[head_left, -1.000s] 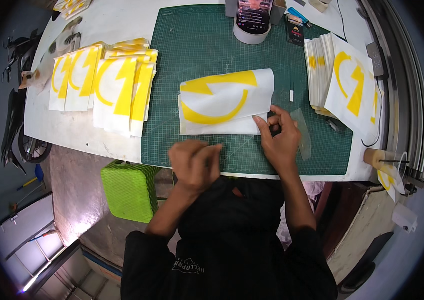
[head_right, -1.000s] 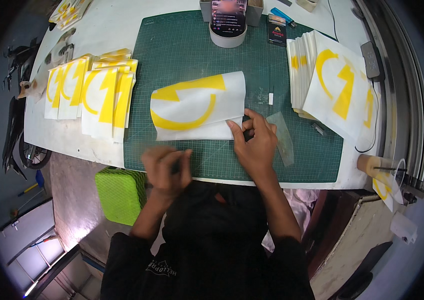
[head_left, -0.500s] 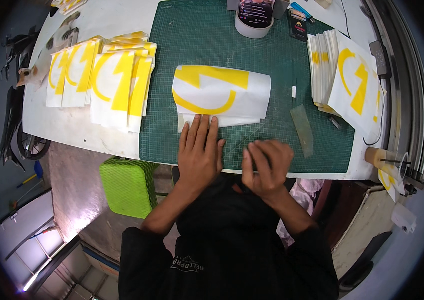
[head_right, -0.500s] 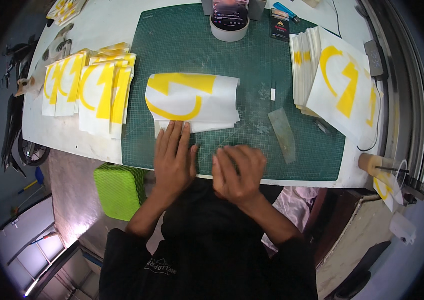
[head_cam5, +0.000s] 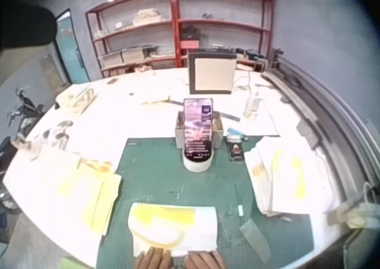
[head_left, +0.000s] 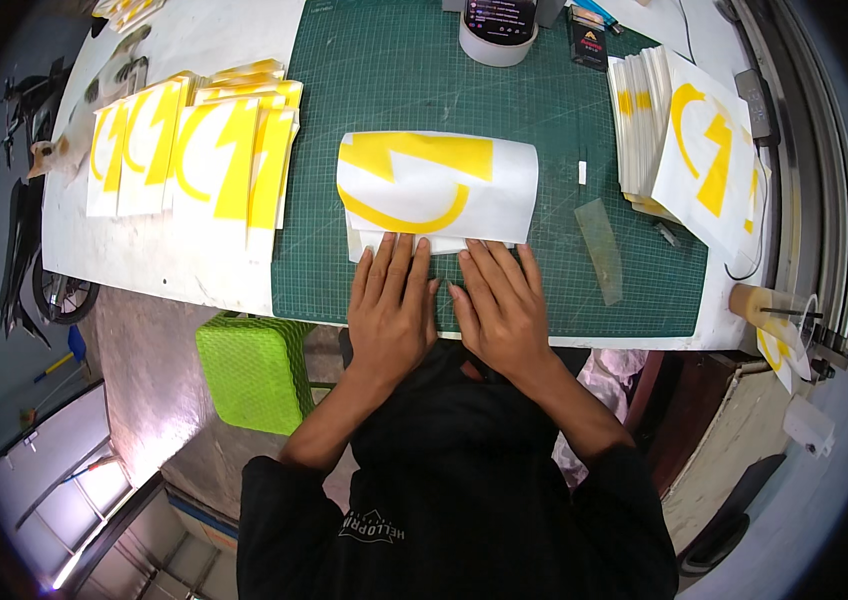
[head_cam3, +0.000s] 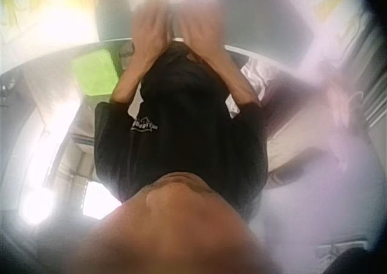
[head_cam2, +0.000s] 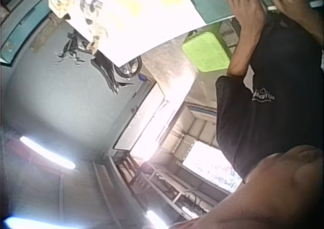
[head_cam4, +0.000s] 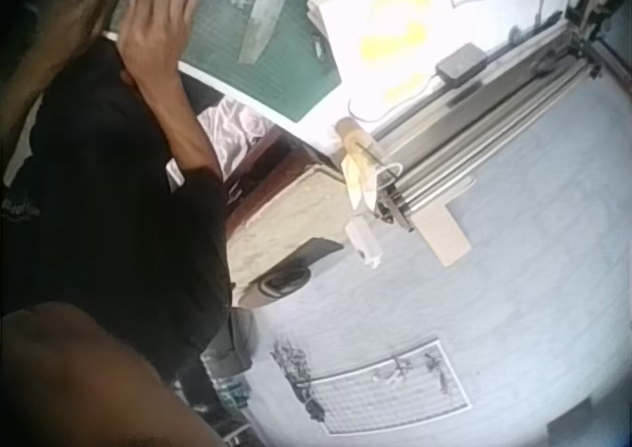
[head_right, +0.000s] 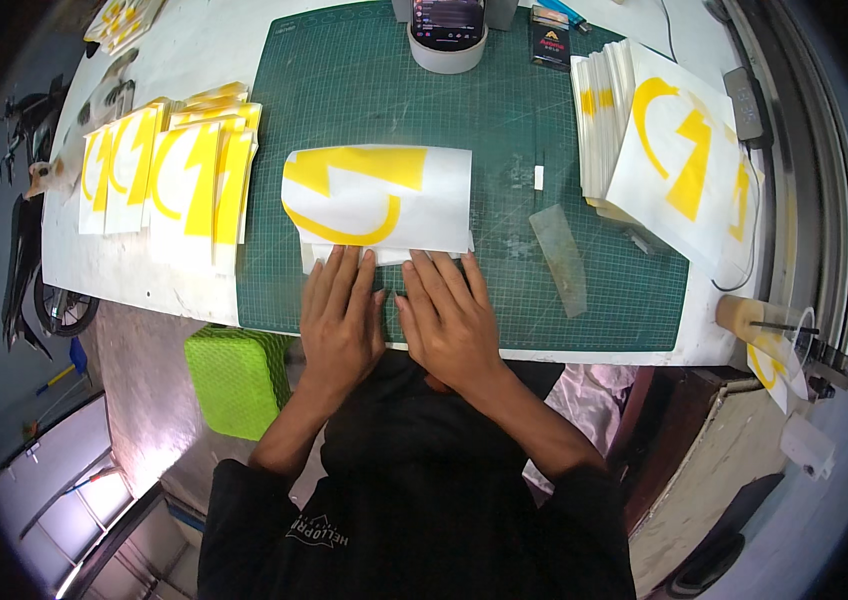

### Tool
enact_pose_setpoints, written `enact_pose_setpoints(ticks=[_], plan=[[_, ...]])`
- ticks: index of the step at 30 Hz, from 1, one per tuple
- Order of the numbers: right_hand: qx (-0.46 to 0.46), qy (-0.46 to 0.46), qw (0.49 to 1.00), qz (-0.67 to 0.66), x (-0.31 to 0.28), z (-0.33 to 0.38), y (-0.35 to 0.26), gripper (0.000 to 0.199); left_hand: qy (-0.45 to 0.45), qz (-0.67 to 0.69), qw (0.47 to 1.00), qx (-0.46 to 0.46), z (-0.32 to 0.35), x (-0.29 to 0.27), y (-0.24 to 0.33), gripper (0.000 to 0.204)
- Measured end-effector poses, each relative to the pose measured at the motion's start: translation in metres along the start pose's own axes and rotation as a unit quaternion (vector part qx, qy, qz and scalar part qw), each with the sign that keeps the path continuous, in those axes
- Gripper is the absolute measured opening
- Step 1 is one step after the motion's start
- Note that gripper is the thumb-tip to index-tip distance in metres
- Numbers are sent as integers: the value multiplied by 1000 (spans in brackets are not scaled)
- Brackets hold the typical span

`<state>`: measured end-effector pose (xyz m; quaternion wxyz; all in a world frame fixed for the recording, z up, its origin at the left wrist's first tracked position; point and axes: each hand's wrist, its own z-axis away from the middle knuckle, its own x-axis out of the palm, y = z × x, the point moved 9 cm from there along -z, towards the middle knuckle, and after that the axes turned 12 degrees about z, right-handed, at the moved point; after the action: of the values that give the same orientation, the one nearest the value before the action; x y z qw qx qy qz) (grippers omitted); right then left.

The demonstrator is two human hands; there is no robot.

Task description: The person folds white sticker sheets with yellow graphics in half on a green cutting mat. They smooth the folded edges with their hands and a plastic scraper tool, then stack the finished sheets. A cat walks across the table during the process.

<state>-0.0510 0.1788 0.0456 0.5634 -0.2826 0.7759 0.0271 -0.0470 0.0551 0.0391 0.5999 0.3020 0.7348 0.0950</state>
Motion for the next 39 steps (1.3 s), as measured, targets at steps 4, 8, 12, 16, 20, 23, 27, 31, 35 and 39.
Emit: enact_pose_setpoints(ticks=[4, 8, 12, 16, 20, 23, 27, 31, 35, 39], plan=[[-9, -5, 1000, 16, 3, 7, 1, 39, -8, 7, 1000, -1, 4, 1, -1, 47], [-10, -11, 1000, 17, 3, 11, 1, 41, -17, 27, 999, -4, 7, 2, -2, 50], [-15, -14, 999, 27, 2, 15, 1, 45, -24, 31, 999, 1, 12, 6, -5, 54], [-11, -43, 998, 43, 4, 18, 6, 49, -69, 3, 997, -17, 17, 1, -18, 56], [34, -68, 995, 62, 8, 18, -5, 54, -79, -16, 996, -44, 26, -6, -31, 59], [24, -83, 996, 12, 24, 9, -40, 49, -88, -28, 995, -38, 24, -5, -32, 57], [8, -95, 995, -26, 23, 12, -34, 48, -97, -9, 994, -45, 29, -2, -35, 61], [30, -80, 995, 60, -4, 36, 31, 47, -88, -57, 993, -50, 30, -4, -31, 62], [59, -52, 995, 57, -15, 36, 35, 47, -80, -74, 992, -70, 17, 2, -8, 66], [45, -48, 998, 9, -24, 28, 35, 45, -99, 31, 995, -3, -4, 34, 22, 71]])
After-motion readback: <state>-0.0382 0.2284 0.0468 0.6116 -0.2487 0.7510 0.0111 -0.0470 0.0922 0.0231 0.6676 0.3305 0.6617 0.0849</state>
